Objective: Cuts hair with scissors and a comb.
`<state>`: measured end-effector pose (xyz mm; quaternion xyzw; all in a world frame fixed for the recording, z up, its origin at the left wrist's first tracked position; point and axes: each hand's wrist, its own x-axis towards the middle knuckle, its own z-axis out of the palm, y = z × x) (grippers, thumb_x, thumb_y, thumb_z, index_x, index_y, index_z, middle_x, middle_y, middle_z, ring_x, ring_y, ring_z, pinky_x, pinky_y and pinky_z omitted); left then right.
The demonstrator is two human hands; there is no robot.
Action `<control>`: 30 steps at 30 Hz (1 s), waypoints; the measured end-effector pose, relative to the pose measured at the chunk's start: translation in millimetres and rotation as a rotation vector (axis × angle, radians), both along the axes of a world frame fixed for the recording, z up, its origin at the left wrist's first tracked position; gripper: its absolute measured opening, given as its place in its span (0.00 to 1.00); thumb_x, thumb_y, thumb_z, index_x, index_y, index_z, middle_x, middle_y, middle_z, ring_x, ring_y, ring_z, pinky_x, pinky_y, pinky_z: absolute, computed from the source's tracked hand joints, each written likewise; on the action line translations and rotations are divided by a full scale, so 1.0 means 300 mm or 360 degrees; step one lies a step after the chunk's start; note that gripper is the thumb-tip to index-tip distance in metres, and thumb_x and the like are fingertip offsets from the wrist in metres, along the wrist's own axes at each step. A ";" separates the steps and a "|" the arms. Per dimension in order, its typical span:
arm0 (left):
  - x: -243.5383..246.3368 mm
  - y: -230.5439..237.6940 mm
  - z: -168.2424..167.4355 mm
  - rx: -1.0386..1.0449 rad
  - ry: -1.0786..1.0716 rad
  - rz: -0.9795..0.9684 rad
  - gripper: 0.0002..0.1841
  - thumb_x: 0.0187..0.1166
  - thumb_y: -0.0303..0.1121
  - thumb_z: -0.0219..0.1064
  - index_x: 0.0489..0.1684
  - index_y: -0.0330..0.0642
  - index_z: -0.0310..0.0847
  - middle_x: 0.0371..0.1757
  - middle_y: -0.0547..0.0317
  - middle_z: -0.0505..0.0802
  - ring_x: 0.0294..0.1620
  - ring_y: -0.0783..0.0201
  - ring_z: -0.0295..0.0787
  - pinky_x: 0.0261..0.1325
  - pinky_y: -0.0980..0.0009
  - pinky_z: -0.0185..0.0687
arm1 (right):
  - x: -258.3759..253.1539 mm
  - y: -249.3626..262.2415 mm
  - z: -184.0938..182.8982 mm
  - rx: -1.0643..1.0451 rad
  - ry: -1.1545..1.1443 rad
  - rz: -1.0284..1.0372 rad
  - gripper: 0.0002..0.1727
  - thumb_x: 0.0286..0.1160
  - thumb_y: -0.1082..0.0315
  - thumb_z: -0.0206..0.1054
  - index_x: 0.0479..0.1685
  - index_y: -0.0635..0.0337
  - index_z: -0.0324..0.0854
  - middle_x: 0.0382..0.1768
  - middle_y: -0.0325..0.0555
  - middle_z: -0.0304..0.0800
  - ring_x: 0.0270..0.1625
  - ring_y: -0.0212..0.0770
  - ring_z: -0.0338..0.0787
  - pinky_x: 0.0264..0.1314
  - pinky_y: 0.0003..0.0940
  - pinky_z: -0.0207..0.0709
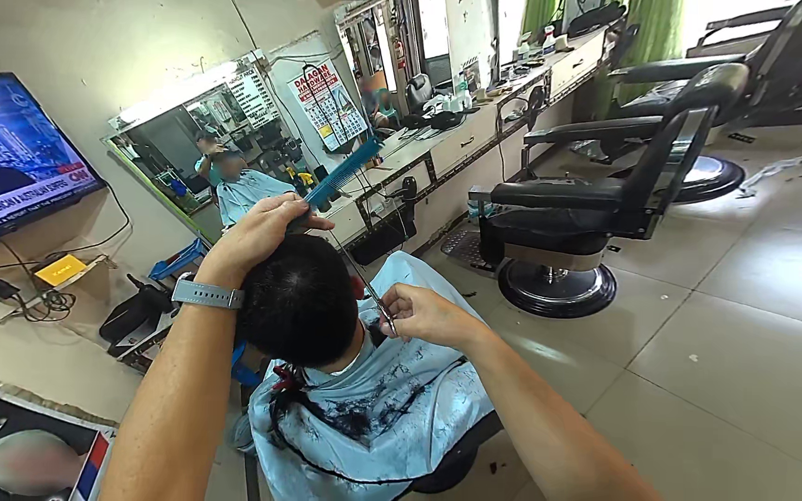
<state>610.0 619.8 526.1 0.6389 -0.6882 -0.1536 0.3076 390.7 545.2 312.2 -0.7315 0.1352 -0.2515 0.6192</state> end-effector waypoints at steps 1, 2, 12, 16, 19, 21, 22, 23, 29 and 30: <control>0.000 -0.005 0.001 0.0066 -0.0056 0.0038 0.23 0.94 0.38 0.38 0.45 0.42 0.84 0.51 0.58 0.99 0.54 0.66 0.95 0.61 0.63 0.85 | 0.003 0.004 -0.006 0.0072 -0.0007 0.0040 0.22 0.71 0.66 0.77 0.62 0.63 0.77 0.45 0.45 0.92 0.41 0.34 0.93 0.44 0.28 0.88; -0.001 -0.011 0.001 0.0115 -0.0084 0.0058 0.24 0.95 0.39 0.38 0.45 0.43 0.85 0.50 0.59 0.99 0.51 0.68 0.95 0.58 0.64 0.85 | 0.005 0.009 -0.010 0.0139 -0.0018 0.0066 0.22 0.71 0.67 0.76 0.62 0.64 0.77 0.44 0.45 0.92 0.40 0.34 0.93 0.43 0.28 0.88; -0.005 -0.002 -0.002 0.0053 0.0133 0.0034 0.22 0.94 0.37 0.39 0.42 0.41 0.82 0.46 0.54 0.99 0.52 0.61 0.97 0.59 0.62 0.89 | 0.017 0.046 -0.047 0.0038 -0.0118 0.0036 0.24 0.69 0.64 0.77 0.62 0.62 0.76 0.49 0.45 0.90 0.46 0.32 0.91 0.51 0.28 0.86; -0.009 0.004 -0.006 0.0006 0.0184 -0.0047 0.23 0.93 0.36 0.36 0.41 0.41 0.81 0.47 0.50 0.98 0.57 0.55 0.96 0.68 0.55 0.86 | 0.022 0.071 -0.049 -0.0020 -0.0039 -0.0073 0.23 0.70 0.64 0.78 0.62 0.61 0.77 0.49 0.44 0.92 0.44 0.33 0.93 0.50 0.29 0.88; -0.003 0.003 -0.008 -0.0021 0.0209 -0.0117 0.23 0.92 0.35 0.36 0.40 0.40 0.80 0.47 0.47 0.98 0.59 0.51 0.95 0.72 0.50 0.83 | 0.027 0.090 -0.049 -0.0112 0.0008 -0.0140 0.27 0.69 0.61 0.77 0.66 0.58 0.76 0.53 0.42 0.90 0.50 0.30 0.92 0.59 0.30 0.86; -0.001 0.001 -0.010 -0.0025 0.0217 -0.0154 0.23 0.92 0.36 0.36 0.42 0.40 0.81 0.48 0.47 0.98 0.60 0.50 0.95 0.72 0.51 0.84 | 0.026 0.103 -0.050 -0.0120 0.0018 -0.0186 0.25 0.72 0.61 0.77 0.65 0.58 0.77 0.52 0.42 0.92 0.49 0.31 0.93 0.58 0.30 0.87; 0.000 0.000 -0.011 -0.0025 0.0215 -0.0182 0.23 0.92 0.36 0.36 0.42 0.41 0.81 0.48 0.47 0.98 0.60 0.51 0.95 0.71 0.52 0.85 | 0.026 0.110 -0.051 -0.0114 0.0019 -0.0203 0.23 0.73 0.62 0.76 0.64 0.58 0.77 0.50 0.42 0.93 0.48 0.30 0.94 0.57 0.30 0.88; 0.000 0.000 -0.011 -0.0021 0.0214 -0.0211 0.23 0.93 0.36 0.36 0.41 0.42 0.81 0.49 0.47 0.98 0.61 0.51 0.94 0.71 0.53 0.85 | 0.027 0.116 -0.053 -0.0110 0.0015 -0.0219 0.23 0.73 0.62 0.76 0.64 0.58 0.78 0.49 0.41 0.93 0.47 0.30 0.94 0.56 0.29 0.88; -0.001 0.005 -0.013 -0.0007 0.0235 -0.0251 0.22 0.92 0.37 0.36 0.43 0.42 0.81 0.48 0.46 0.98 0.61 0.48 0.94 0.72 0.51 0.85 | 0.040 0.147 -0.067 -0.0250 0.0015 -0.0306 0.27 0.71 0.60 0.76 0.67 0.59 0.76 0.51 0.43 0.90 0.46 0.31 0.91 0.55 0.29 0.86; 0.000 0.004 -0.014 -0.0006 0.0242 -0.0260 0.23 0.92 0.37 0.36 0.42 0.41 0.81 0.48 0.45 0.97 0.63 0.47 0.93 0.74 0.50 0.83 | 0.043 0.152 -0.069 -0.0240 0.0003 -0.0319 0.25 0.72 0.61 0.75 0.66 0.59 0.77 0.51 0.43 0.91 0.47 0.31 0.92 0.55 0.30 0.87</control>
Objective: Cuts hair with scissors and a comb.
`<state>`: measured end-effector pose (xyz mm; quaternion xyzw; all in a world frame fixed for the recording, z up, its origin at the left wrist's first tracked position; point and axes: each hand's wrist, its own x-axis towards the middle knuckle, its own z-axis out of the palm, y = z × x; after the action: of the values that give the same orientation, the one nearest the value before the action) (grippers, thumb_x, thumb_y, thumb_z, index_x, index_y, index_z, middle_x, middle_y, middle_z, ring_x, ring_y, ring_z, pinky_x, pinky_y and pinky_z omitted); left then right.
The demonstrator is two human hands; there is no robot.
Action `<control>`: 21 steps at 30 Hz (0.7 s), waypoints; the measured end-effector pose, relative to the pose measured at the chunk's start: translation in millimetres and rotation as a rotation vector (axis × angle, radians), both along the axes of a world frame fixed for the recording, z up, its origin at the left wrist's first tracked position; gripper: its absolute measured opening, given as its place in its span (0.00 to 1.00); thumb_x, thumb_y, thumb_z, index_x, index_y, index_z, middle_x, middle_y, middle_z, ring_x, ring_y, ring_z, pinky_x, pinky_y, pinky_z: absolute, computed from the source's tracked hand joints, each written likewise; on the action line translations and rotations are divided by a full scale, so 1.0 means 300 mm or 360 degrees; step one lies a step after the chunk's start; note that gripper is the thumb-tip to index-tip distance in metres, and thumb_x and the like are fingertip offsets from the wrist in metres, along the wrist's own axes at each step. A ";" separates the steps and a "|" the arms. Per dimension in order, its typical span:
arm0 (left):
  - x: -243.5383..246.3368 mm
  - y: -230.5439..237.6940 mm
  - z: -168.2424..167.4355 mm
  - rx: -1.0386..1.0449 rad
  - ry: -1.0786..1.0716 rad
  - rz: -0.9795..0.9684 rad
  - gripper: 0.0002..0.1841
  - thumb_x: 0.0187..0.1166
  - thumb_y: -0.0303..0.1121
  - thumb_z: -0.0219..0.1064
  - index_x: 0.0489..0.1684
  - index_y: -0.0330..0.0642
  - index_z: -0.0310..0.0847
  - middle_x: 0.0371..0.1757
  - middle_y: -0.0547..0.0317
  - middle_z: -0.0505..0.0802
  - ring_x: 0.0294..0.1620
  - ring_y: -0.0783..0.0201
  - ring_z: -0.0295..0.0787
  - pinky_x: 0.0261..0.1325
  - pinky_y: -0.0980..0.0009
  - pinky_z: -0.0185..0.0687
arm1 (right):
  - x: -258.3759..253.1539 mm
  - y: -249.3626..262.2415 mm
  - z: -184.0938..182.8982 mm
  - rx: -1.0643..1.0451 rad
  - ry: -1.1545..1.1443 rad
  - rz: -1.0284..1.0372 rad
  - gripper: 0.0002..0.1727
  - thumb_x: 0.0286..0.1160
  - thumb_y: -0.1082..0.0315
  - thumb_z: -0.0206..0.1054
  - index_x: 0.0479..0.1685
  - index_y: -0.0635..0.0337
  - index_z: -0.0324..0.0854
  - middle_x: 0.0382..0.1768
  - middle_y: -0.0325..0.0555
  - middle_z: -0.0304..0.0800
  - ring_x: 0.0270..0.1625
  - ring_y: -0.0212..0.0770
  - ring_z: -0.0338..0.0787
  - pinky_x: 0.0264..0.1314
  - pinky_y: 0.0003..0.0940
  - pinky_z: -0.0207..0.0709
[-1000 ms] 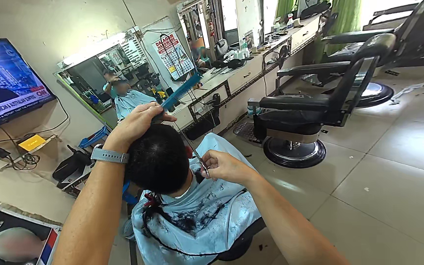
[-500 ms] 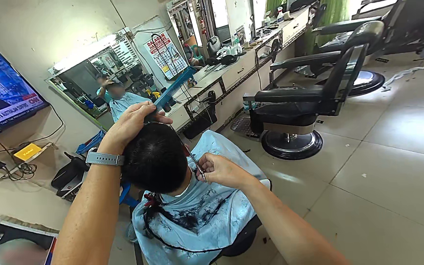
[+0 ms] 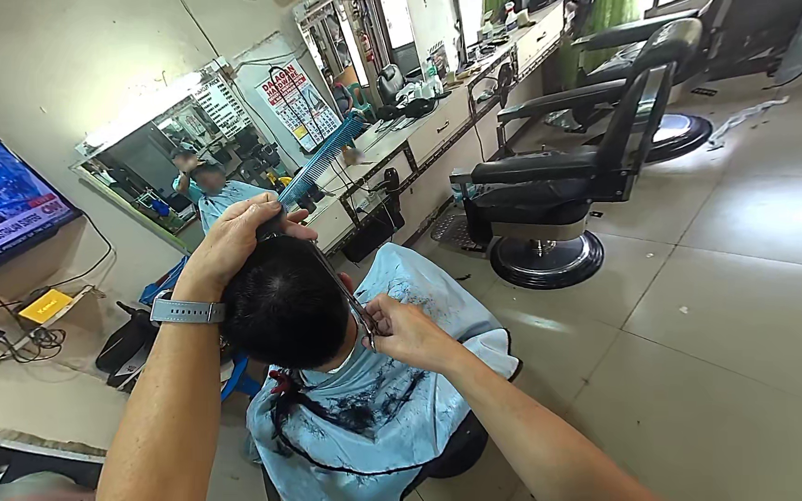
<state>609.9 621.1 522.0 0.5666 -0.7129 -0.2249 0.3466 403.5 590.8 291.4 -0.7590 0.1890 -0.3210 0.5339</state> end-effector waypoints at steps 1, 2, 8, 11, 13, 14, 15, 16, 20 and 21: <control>0.002 0.000 0.000 -0.0003 0.0002 -0.0010 0.23 0.92 0.36 0.36 0.43 0.40 0.81 0.49 0.45 0.97 0.64 0.47 0.93 0.75 0.49 0.81 | 0.002 0.006 -0.002 0.0019 -0.0017 -0.0008 0.23 0.74 0.63 0.75 0.65 0.59 0.77 0.51 0.44 0.92 0.48 0.31 0.93 0.56 0.29 0.87; 0.003 -0.002 -0.001 -0.0006 -0.0002 -0.0020 0.23 0.92 0.36 0.36 0.43 0.41 0.81 0.49 0.45 0.97 0.64 0.47 0.92 0.76 0.49 0.81 | 0.004 0.011 -0.003 0.0035 -0.0031 -0.0022 0.22 0.74 0.63 0.75 0.65 0.59 0.77 0.50 0.43 0.93 0.48 0.31 0.94 0.57 0.29 0.88; 0.008 0.000 0.000 -0.0025 -0.0050 -0.0033 0.24 0.92 0.37 0.35 0.43 0.40 0.81 0.50 0.44 0.98 0.63 0.47 0.93 0.74 0.50 0.83 | 0.011 0.035 -0.009 -0.0060 -0.0047 -0.0113 0.25 0.70 0.61 0.74 0.65 0.59 0.76 0.46 0.42 0.89 0.42 0.31 0.90 0.50 0.29 0.85; 0.005 0.005 0.001 -0.0046 -0.0049 -0.0026 0.24 0.93 0.37 0.35 0.45 0.41 0.83 0.49 0.46 0.98 0.62 0.48 0.94 0.73 0.51 0.84 | 0.015 0.045 -0.006 -0.0049 -0.0030 -0.0130 0.21 0.75 0.63 0.71 0.65 0.58 0.76 0.46 0.43 0.92 0.42 0.32 0.93 0.51 0.31 0.87; 0.000 0.009 0.001 -0.0060 -0.0044 -0.0031 0.24 0.92 0.36 0.35 0.44 0.42 0.82 0.49 0.47 0.98 0.62 0.51 0.94 0.72 0.54 0.85 | 0.019 0.051 -0.006 -0.0065 -0.0038 -0.0166 0.23 0.73 0.63 0.72 0.65 0.59 0.76 0.47 0.43 0.91 0.43 0.32 0.92 0.52 0.31 0.87; -0.001 0.011 0.001 -0.0065 -0.0051 -0.0033 0.24 0.92 0.36 0.35 0.43 0.42 0.82 0.49 0.48 0.98 0.62 0.52 0.94 0.71 0.55 0.85 | 0.020 0.055 -0.006 -0.0081 -0.0046 -0.0186 0.24 0.70 0.63 0.73 0.66 0.59 0.76 0.48 0.43 0.90 0.44 0.33 0.91 0.53 0.31 0.87; 0.000 0.013 0.001 -0.0072 -0.0051 -0.0037 0.24 0.91 0.36 0.35 0.43 0.43 0.82 0.48 0.49 0.98 0.61 0.53 0.95 0.71 0.56 0.85 | 0.021 0.058 -0.004 -0.0104 -0.0044 -0.0205 0.25 0.69 0.63 0.73 0.66 0.59 0.76 0.48 0.43 0.89 0.45 0.33 0.91 0.53 0.31 0.86; 0.003 0.015 0.002 -0.0076 -0.0035 -0.0051 0.24 0.91 0.37 0.34 0.42 0.43 0.82 0.47 0.48 0.99 0.62 0.53 0.95 0.72 0.57 0.85 | 0.020 0.062 -0.002 -0.0131 -0.0035 -0.0218 0.24 0.71 0.63 0.72 0.65 0.59 0.76 0.48 0.44 0.89 0.45 0.34 0.91 0.52 0.32 0.86; 0.018 0.057 0.014 -0.0292 -0.0079 -0.0070 0.20 0.90 0.35 0.39 0.46 0.44 0.82 0.52 0.54 0.98 0.48 0.64 0.97 0.49 0.69 0.91 | 0.000 0.093 -0.018 -0.0347 -0.0104 -0.0267 0.23 0.74 0.63 0.73 0.65 0.63 0.77 0.50 0.48 0.90 0.47 0.36 0.91 0.55 0.32 0.87; 0.007 0.100 0.017 -0.0453 -0.0201 0.0009 0.19 0.90 0.36 0.42 0.50 0.44 0.83 0.52 0.58 0.98 0.38 0.70 0.95 0.36 0.74 0.88 | -0.014 0.102 -0.035 -0.0449 -0.0174 -0.0269 0.24 0.73 0.63 0.74 0.65 0.64 0.77 0.51 0.49 0.89 0.49 0.37 0.91 0.55 0.32 0.86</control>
<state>612.1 650.9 527.0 0.5268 -0.7563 -0.0844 0.3786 399.2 621.3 280.8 -0.7893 0.1760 -0.4288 0.4026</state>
